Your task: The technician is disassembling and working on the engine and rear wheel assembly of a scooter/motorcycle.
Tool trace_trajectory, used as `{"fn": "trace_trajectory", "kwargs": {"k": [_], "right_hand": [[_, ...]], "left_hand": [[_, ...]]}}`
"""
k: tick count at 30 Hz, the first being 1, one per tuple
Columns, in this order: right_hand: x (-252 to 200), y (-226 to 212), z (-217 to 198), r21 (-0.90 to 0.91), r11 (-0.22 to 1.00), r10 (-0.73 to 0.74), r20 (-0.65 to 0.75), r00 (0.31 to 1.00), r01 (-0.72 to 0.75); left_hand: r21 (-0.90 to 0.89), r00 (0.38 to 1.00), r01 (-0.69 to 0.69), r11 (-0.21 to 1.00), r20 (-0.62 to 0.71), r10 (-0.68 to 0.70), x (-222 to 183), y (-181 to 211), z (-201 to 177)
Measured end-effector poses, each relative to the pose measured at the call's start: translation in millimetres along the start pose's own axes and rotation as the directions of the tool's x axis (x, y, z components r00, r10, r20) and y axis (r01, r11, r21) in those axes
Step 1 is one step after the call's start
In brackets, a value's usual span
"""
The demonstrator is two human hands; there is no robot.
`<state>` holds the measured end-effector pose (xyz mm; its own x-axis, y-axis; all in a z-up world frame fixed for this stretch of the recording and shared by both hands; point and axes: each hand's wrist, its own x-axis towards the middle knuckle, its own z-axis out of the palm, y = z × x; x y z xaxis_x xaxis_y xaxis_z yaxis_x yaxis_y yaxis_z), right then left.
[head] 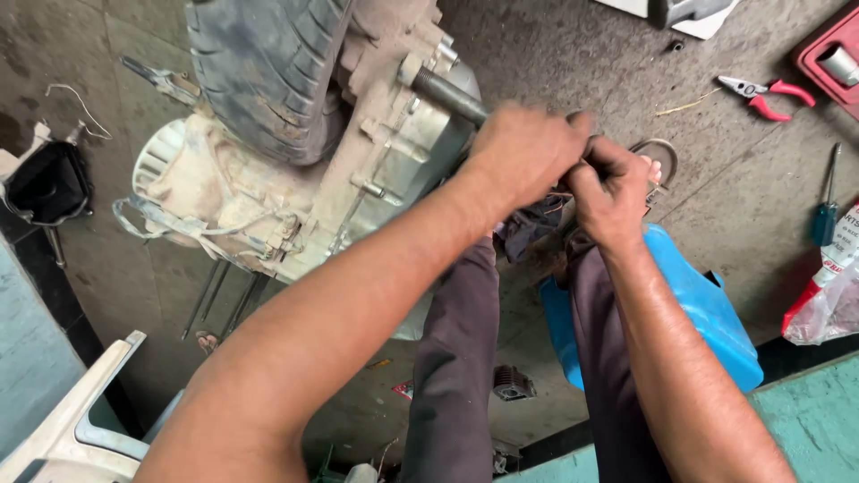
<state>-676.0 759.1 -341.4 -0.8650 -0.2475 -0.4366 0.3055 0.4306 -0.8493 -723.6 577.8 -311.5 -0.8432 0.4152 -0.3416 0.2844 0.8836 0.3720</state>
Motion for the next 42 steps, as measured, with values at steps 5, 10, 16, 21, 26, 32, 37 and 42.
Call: {"fn": "trace_trajectory", "kwargs": {"k": [5, 10, 16, 21, 26, 32, 37, 42], "right_hand": [[12.7, -2.6, -17.9, 0.207, 0.945, 0.250, 0.048, 0.967, -0.254], [43.9, -17.5, -89.9, -0.611, 0.712, -0.421, 0.023, 0.907, 0.346], [110.5, -144.3, -112.0, -0.587, -0.601, -0.194, 0.766, 0.613, 0.543], [136.0, -126.7, -120.6, -0.235, -0.804, 0.163, 0.797, 0.582, 0.547], [151.3, -117.8, -120.3, -0.001, -0.772, 0.350, 0.834, 0.426, 0.636], [72.6, -116.4, -179.6, -0.563, -0.181, -0.125, 0.826, 0.549, 0.806], [-94.7, -29.2, -245.8, -0.337, 0.925, -0.155, 0.091, 0.984, 0.177], [-161.7, -103.2, -151.5, 0.481, 0.765, 0.559, -0.165, 0.813, -0.428]], "left_hand": [[-0.062, 0.919, -0.143, 0.988, 0.362, 0.156, 15.8, -8.1, 2.6], [-0.066, 0.950, -0.099, 0.993, 0.290, 0.114, 20.8, -7.8, -5.4], [-0.073, 0.854, -0.149, 0.986, 0.493, 0.165, 8.9, -8.4, -15.5], [-0.096, 0.858, -0.162, 0.982, 0.478, 0.188, 7.0, -9.4, -11.7], [-0.109, 0.874, -0.148, 0.983, 0.451, 0.182, 6.4, -12.2, -15.0], [-0.101, 0.899, -0.145, 0.984, 0.401, 0.174, 10.1, -10.4, -18.3], [-0.096, 0.801, -0.128, 0.987, 0.576, 0.160, 15.4, -5.5, -28.2], [-0.055, 0.867, -0.135, 0.989, 0.477, 0.145, 17.4, -6.0, -30.1]]}}
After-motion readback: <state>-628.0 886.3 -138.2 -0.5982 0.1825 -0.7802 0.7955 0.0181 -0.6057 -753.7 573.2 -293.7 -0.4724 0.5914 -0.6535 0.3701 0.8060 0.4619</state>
